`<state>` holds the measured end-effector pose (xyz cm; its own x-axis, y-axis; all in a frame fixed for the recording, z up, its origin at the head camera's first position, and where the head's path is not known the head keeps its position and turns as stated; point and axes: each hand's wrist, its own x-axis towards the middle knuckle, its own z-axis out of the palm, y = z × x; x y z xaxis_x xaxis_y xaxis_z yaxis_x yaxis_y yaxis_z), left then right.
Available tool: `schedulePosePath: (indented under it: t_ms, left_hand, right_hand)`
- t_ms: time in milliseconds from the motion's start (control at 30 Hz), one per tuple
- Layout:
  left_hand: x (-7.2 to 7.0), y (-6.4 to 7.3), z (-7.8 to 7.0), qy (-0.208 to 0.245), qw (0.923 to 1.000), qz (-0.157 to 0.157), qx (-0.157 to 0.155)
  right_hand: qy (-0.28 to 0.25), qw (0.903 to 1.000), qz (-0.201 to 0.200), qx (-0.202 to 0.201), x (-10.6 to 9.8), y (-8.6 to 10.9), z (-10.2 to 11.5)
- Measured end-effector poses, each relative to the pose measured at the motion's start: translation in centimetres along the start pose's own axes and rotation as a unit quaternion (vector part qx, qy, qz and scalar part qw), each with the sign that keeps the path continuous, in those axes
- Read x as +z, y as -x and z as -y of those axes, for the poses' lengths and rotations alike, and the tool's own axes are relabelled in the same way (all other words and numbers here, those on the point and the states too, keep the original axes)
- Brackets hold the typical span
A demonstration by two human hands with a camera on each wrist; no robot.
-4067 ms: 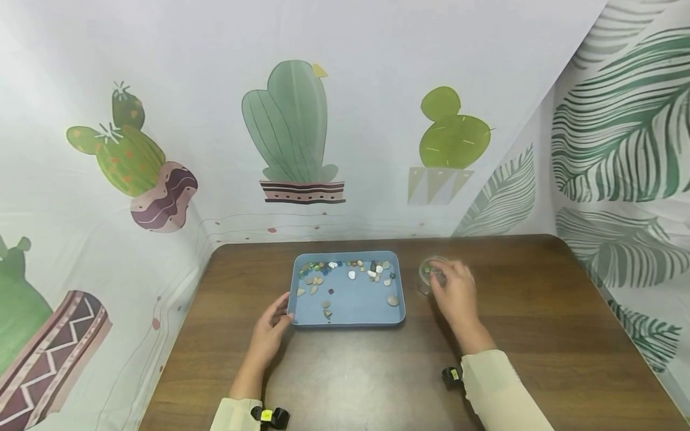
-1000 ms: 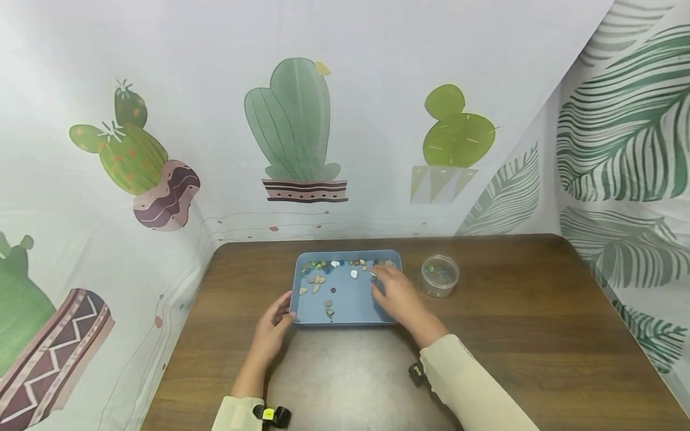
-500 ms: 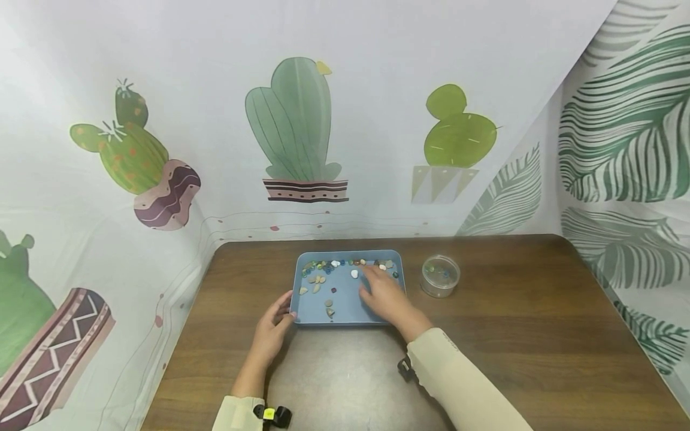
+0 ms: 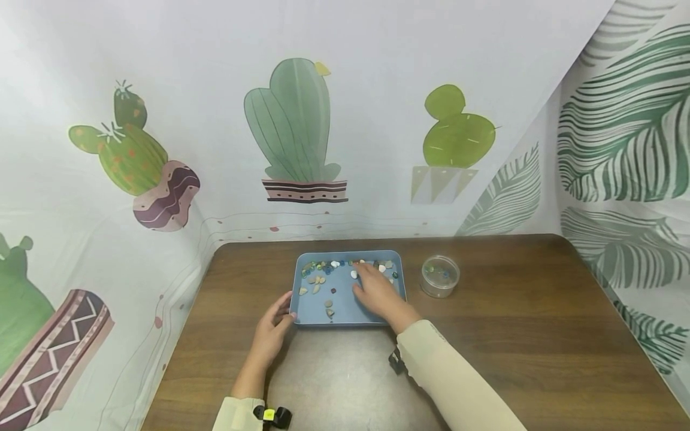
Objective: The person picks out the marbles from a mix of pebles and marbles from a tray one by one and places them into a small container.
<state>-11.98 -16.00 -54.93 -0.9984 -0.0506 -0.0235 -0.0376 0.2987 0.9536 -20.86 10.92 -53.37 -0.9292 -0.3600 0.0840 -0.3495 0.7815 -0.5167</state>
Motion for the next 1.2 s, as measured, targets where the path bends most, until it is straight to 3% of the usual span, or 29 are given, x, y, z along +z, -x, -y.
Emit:
schedulePosePath:
  t_ms: [300, 1200]
  left_hand:
    - [0.2, 0.0, 0.0, 0.002, 1.0000, -0.007, 0.001]
    - [0.0, -0.1, 0.1, 0.001, 1.0000, 0.000, 0.004]
  right_hand:
    - [0.023, 0.9992, 0.023, 0.025, 0.5, -1.1, 0.1]
    - [0.108, 0.9935, 0.029, 0.024, 1.5, -3.6, 0.8]
